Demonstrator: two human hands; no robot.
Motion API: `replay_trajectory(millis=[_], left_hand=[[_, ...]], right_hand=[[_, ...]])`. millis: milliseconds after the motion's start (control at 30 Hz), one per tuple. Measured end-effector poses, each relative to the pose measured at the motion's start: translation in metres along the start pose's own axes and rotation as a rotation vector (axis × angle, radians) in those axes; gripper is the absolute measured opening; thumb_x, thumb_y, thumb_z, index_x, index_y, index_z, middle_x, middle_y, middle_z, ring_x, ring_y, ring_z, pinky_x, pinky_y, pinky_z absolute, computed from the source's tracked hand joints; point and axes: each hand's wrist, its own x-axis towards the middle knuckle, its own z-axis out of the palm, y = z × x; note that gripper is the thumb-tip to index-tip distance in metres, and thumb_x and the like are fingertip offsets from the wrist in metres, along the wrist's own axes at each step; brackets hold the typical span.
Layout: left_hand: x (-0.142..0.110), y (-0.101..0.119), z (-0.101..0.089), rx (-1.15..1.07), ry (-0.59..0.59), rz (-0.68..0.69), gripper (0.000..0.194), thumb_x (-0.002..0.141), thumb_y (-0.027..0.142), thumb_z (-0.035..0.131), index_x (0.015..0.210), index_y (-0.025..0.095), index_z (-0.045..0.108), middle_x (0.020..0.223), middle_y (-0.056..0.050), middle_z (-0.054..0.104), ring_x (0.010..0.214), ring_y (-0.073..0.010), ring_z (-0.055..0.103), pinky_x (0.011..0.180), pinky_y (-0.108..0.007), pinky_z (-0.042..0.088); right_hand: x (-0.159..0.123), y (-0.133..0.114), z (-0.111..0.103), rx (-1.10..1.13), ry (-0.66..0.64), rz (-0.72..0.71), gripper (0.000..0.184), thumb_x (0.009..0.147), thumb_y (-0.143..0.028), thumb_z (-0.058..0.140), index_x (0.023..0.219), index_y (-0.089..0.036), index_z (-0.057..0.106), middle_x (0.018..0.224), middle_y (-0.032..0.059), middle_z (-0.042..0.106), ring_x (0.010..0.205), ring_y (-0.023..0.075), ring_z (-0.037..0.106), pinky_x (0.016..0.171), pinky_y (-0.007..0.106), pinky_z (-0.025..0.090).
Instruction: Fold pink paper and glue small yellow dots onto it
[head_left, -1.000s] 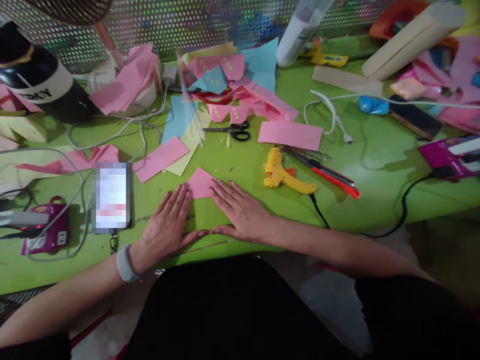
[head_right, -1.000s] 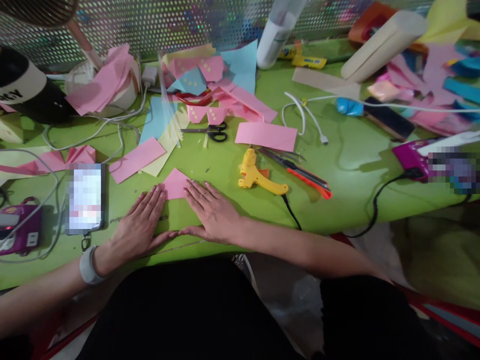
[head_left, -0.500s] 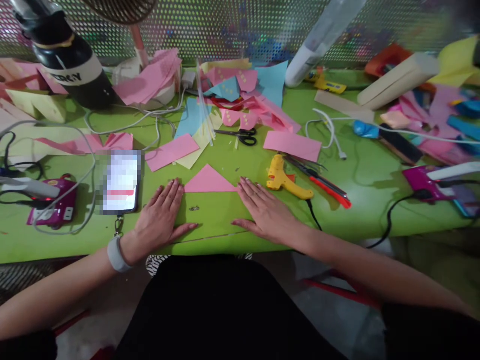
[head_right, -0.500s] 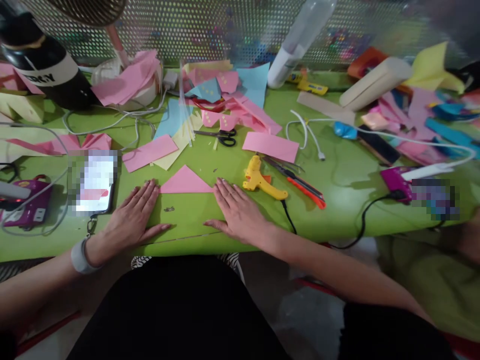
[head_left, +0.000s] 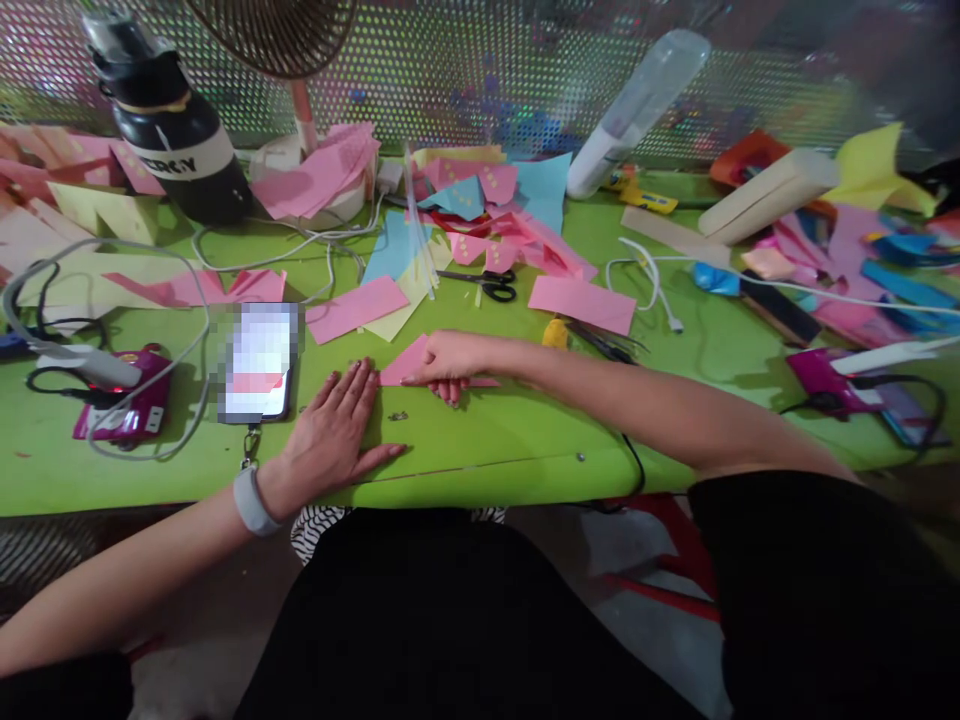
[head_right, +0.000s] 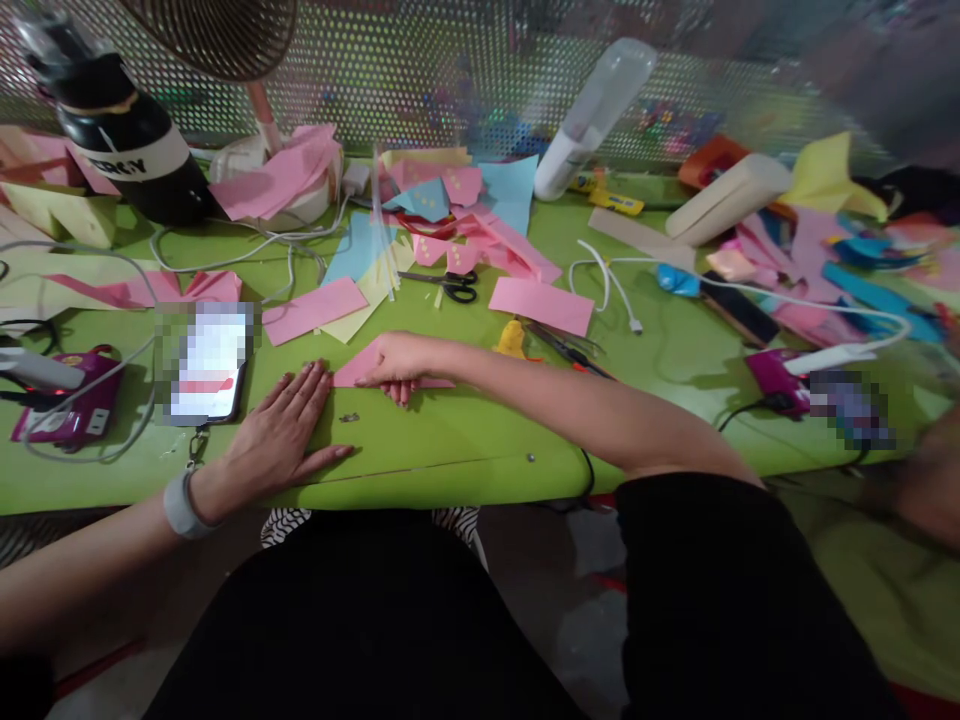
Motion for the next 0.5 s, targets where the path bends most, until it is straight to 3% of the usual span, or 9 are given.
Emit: replay_trajectory(millis=[300, 500], left_hand=[[0.001, 0.0, -0.001, 0.011, 0.005, 0.005, 0.099, 0.093, 0.075, 0.024, 0.153, -0.003, 0.021, 0.158, -0.026, 0.024, 0.149, -0.0342, 0.02, 0.122, -0.049, 0.021], [0.001, -0.002, 0.0, 0.013, 0.043, 0.02, 0.099, 0.092, 0.075, 0.025, 0.157, 0.003, 0.008, 0.159, -0.023, 0.023, 0.149, -0.0335, 0.022, 0.121, -0.05, 0.023]], right_hand=[[-0.002, 0.031, -0.006, 0.026, 0.0, 0.056, 0.044, 0.084, -0.047, 0.07, 0.059, -0.013, 0.06, 0.05, 0.0026, 0.065, 0.044, 0.0118, 0.063, 0.047, 0.023, 0.049], [-0.026, 0.063, -0.017, -0.033, 0.042, 0.157, 0.05, 0.079, -0.057, 0.071, 0.056, -0.016, 0.057, 0.05, 0.0029, 0.066, 0.05, 0.0155, 0.067, 0.049, 0.024, 0.045]])
